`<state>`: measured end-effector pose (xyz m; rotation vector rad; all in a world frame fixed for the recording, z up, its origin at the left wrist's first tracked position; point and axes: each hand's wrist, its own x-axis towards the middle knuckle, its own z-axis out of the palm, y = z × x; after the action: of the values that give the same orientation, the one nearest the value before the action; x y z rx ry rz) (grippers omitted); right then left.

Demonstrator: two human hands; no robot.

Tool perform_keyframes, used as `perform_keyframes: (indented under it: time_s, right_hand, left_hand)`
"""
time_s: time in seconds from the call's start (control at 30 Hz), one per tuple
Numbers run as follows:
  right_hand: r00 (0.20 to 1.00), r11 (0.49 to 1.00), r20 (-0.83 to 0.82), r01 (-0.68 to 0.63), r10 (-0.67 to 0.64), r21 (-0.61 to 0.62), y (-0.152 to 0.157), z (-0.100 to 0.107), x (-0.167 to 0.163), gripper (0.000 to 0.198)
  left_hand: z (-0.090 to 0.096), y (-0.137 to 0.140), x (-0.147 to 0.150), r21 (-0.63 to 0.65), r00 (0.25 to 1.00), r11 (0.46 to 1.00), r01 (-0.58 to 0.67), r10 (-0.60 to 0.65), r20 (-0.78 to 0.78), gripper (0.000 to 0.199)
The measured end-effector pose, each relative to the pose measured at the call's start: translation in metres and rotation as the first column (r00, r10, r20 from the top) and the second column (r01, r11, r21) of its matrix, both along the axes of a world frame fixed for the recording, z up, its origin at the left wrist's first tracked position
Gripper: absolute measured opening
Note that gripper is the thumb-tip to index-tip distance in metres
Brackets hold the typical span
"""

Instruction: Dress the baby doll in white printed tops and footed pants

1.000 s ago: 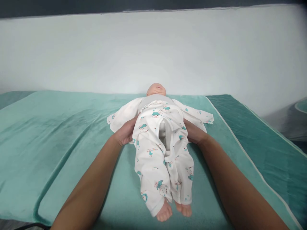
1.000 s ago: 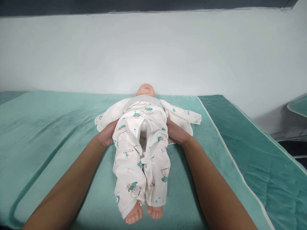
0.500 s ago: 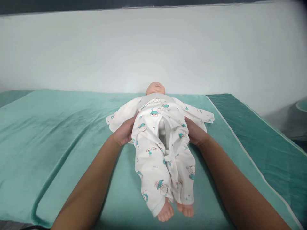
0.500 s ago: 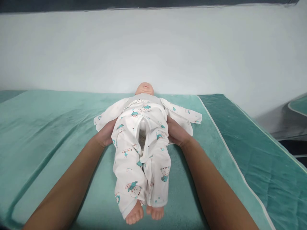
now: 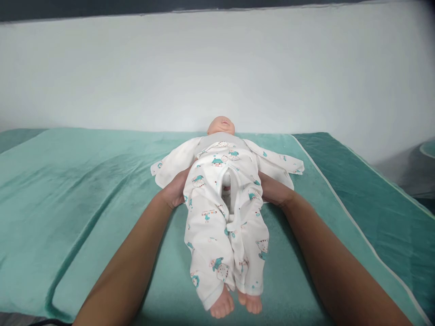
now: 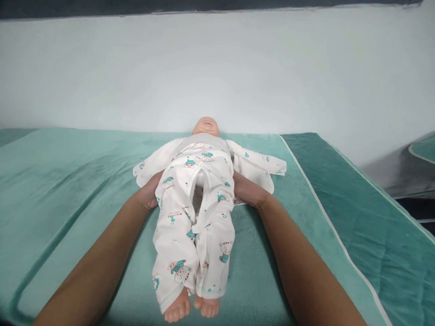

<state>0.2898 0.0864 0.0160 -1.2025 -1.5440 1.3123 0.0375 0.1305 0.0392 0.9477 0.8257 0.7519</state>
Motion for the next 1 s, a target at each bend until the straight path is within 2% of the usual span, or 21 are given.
perform_keyframes:
  time_s: [0.13,0.4,0.5,0.7,0.87,1.0]
  right_hand:
    - [1.0,0.999,0.015,-0.002,0.001,0.033,0.0007,0.0005,0.0001,0.056]
    - [0.994,0.997,-0.073,-0.079,0.078,0.001,0.0023,-0.0031,-0.0029,0.043]
    - [0.994,0.997,-0.08,-0.07,0.072,0.023,-0.0004,0.0,-0.0036,0.05]
    - [0.997,0.997,-0.063,-0.053,0.05,-0.057,-0.0034,0.0048,-0.0063,0.052]
    - [0.996,0.999,-0.078,-0.042,0.043,0.011,-0.0003,-0.002,-0.0062,0.049]
    - [0.994,0.996,-0.091,-0.07,0.065,-0.063,-0.0005,-0.0044,-0.0069,0.053]
  left_hand:
    - [0.0022,-0.0009,0.0023,-0.047,0.999,0.998,-0.049,0.049,0.002,0.038]
    - [-0.0048,0.001,0.0022,-0.044,0.996,0.995,-0.091,0.091,-0.004,0.043]
    - [-0.0042,0.0004,0.0032,-0.02,0.996,0.996,-0.087,0.087,0.009,0.047]
    - [-0.0038,-0.0005,0.0041,0.001,0.997,0.997,-0.079,0.079,0.025,0.048]
    - [-0.0067,0.0006,0.0031,-0.03,0.994,0.995,-0.1,0.101,0.039,0.045]
    - [-0.0077,0.0015,0.0028,-0.038,0.995,0.996,-0.08,0.083,0.064,0.039]
